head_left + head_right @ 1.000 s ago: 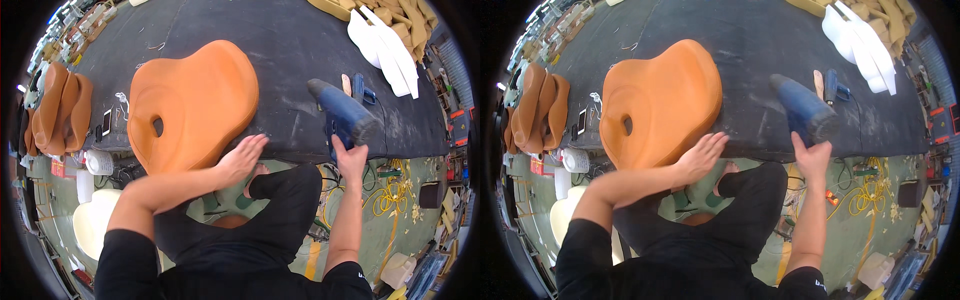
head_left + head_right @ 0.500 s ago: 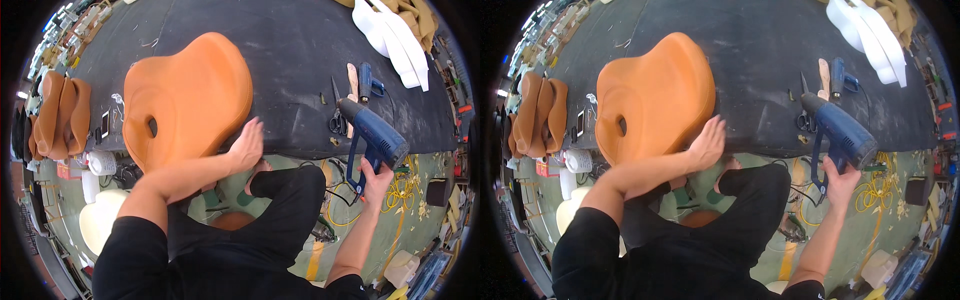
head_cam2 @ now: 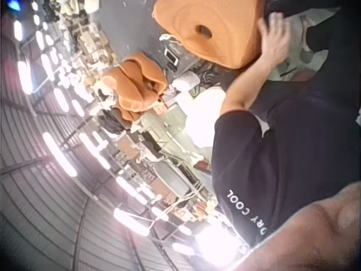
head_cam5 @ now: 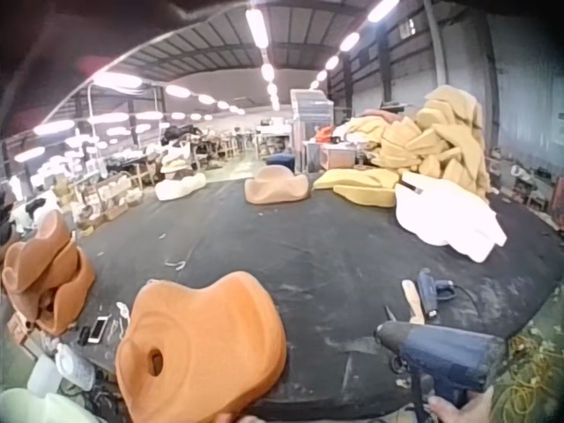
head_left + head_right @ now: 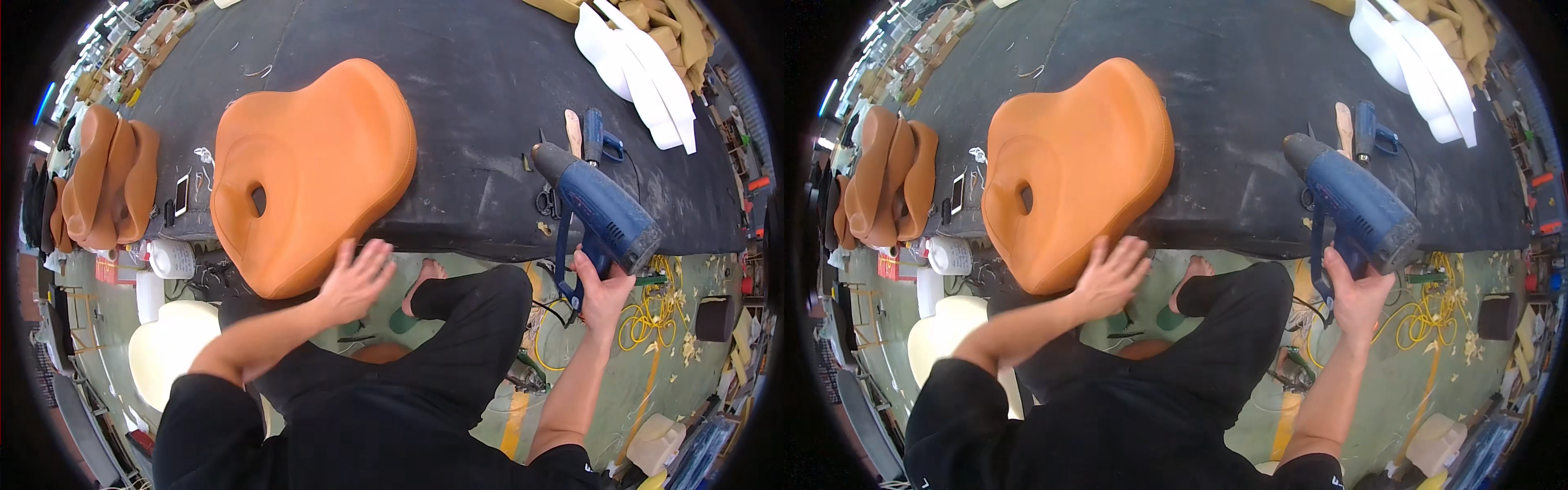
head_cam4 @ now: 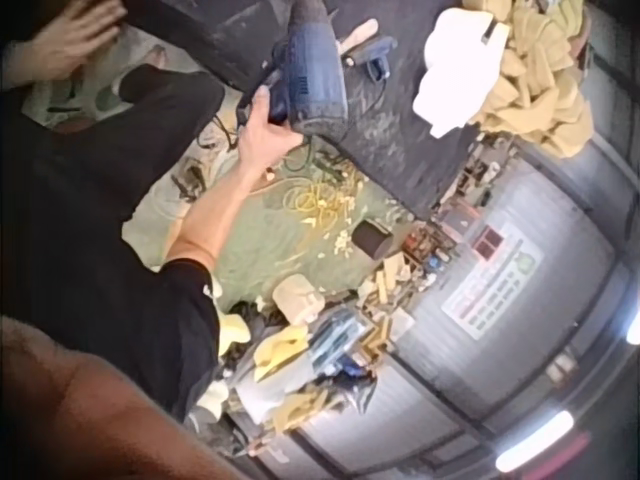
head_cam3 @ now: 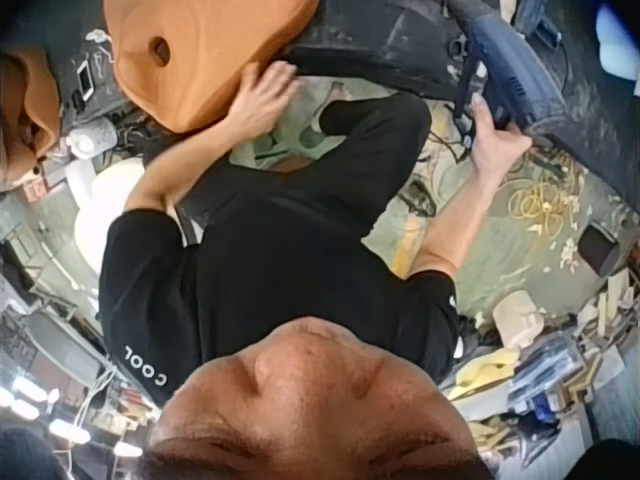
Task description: Smoothing out and fitting leather covers onto foam seat components using a heat gun and manual pressure.
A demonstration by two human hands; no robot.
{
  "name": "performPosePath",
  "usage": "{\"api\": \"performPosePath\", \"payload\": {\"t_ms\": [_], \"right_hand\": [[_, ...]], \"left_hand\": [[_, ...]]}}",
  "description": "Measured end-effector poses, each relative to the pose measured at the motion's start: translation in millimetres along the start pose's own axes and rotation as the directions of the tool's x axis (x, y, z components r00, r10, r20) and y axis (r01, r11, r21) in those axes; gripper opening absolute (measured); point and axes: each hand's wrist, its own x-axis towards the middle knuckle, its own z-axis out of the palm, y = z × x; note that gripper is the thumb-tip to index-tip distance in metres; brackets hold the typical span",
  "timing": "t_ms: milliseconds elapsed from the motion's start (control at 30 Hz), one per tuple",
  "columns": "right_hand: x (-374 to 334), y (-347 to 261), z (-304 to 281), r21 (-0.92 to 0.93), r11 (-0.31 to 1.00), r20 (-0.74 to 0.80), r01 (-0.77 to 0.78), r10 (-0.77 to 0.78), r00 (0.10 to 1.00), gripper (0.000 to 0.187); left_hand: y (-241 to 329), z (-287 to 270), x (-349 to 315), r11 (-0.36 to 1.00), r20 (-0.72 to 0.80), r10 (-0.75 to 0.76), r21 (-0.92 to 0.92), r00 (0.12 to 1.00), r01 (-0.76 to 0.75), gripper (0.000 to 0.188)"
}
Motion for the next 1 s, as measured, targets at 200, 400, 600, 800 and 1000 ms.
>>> {"api": "performPosePath", "payload": {"t_ms": [200,400,600,800,1000], "right_hand": [[-17.7,3.3,19.7,-0.093,0.989,0.001,-0.118,0.119,0.993,0.032],[-45.8,-18.6,42.9,-0.045,0.998,0.132,0.037,-0.03,0.991,0.028],[-82.0,-49.6,43.3,-0.004,1.0,0.165,0.015,-0.014,0.986,0.027],[-133.4,-65.1,46.5,0.254,0.933,0.314,-0.254,0.169,0.934,0.049],[-160.8,-49.5,54.1,0.203,0.891,0.457,-0.406,0.281,0.844,0.038]], "left_hand": [[-40.1,-14.3,-123.0,0.603,0.019,-0.773,-0.285,0.634,0.745,0.126],[-79.8,-3.9,-132.9,0.706,-0.123,-0.634,-0.494,0.763,0.507,0.123],[-113.2,-147.4,-135.4,0.667,-0.151,-0.655,-0.575,0.74,0.473,0.108],[-107.4,-240.9,-174.9,0.438,-0.031,-0.592,-0.852,0.806,0.289,0.095],[-56.7,-208.4,-163.1,0.692,-0.273,-0.632,-0.619,0.725,0.371,0.091]]}}
